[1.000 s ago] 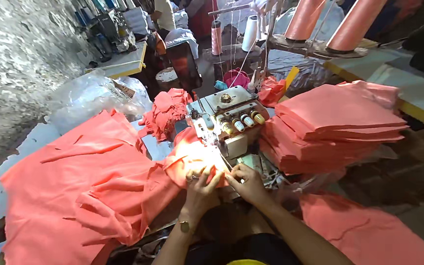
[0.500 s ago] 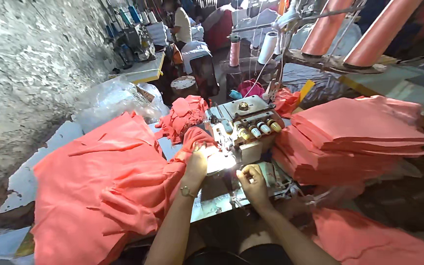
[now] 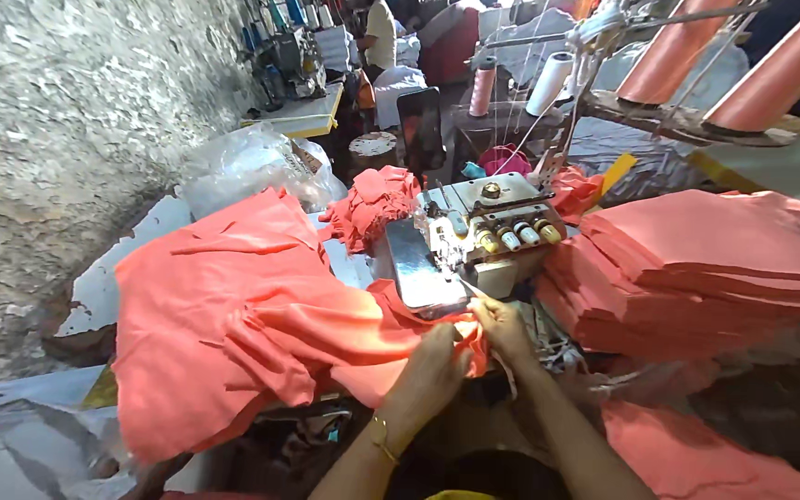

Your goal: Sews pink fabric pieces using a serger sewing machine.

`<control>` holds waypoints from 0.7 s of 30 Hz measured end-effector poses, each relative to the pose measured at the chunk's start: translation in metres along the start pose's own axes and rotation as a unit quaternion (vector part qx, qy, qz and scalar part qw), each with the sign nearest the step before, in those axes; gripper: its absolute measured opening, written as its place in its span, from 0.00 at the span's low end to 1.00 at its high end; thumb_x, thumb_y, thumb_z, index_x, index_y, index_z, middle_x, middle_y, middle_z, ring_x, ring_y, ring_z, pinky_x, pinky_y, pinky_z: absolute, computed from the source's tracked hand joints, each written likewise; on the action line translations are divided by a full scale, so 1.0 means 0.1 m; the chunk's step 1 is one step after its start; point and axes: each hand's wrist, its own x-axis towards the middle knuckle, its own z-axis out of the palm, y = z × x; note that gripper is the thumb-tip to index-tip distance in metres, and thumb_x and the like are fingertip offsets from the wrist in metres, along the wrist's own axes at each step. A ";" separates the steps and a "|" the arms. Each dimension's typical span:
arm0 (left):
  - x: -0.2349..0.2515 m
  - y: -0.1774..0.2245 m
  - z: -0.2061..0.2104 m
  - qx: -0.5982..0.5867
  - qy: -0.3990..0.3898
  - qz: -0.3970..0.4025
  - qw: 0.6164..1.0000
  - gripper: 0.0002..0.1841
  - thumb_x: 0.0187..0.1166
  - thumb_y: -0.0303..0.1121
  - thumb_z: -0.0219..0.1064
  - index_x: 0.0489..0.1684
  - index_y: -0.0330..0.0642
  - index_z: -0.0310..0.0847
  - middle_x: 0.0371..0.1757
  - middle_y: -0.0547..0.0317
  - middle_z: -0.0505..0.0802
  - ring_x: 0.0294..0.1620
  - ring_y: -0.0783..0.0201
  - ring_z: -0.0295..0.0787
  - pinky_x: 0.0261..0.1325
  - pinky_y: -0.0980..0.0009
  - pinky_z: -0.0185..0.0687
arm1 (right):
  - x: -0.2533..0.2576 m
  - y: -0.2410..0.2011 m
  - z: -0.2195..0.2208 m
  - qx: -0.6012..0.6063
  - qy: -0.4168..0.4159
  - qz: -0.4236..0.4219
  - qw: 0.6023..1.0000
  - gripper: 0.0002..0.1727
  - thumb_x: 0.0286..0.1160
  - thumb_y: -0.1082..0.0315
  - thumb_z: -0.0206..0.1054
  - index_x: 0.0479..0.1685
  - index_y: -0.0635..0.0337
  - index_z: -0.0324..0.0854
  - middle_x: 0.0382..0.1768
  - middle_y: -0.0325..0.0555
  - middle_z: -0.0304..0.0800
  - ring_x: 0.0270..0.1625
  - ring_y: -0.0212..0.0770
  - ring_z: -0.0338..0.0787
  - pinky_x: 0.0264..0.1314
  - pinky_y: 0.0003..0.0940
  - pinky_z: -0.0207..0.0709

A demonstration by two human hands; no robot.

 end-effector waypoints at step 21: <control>-0.10 -0.24 -2.30 0.201 -0.039 0.075 0.976 0.04 0.75 0.23 0.70 0.35 0.36 0.92 0.31 0.51 0.92 0.34 0.56 0.89 0.41 0.52 0.85 | -0.16 -1.03 -1.73 0.092 -0.121 -0.338 0.929 0.05 0.80 0.54 0.67 0.42 0.36 0.89 0.48 0.15 0.91 0.52 0.15 0.86 0.54 0.14 0.81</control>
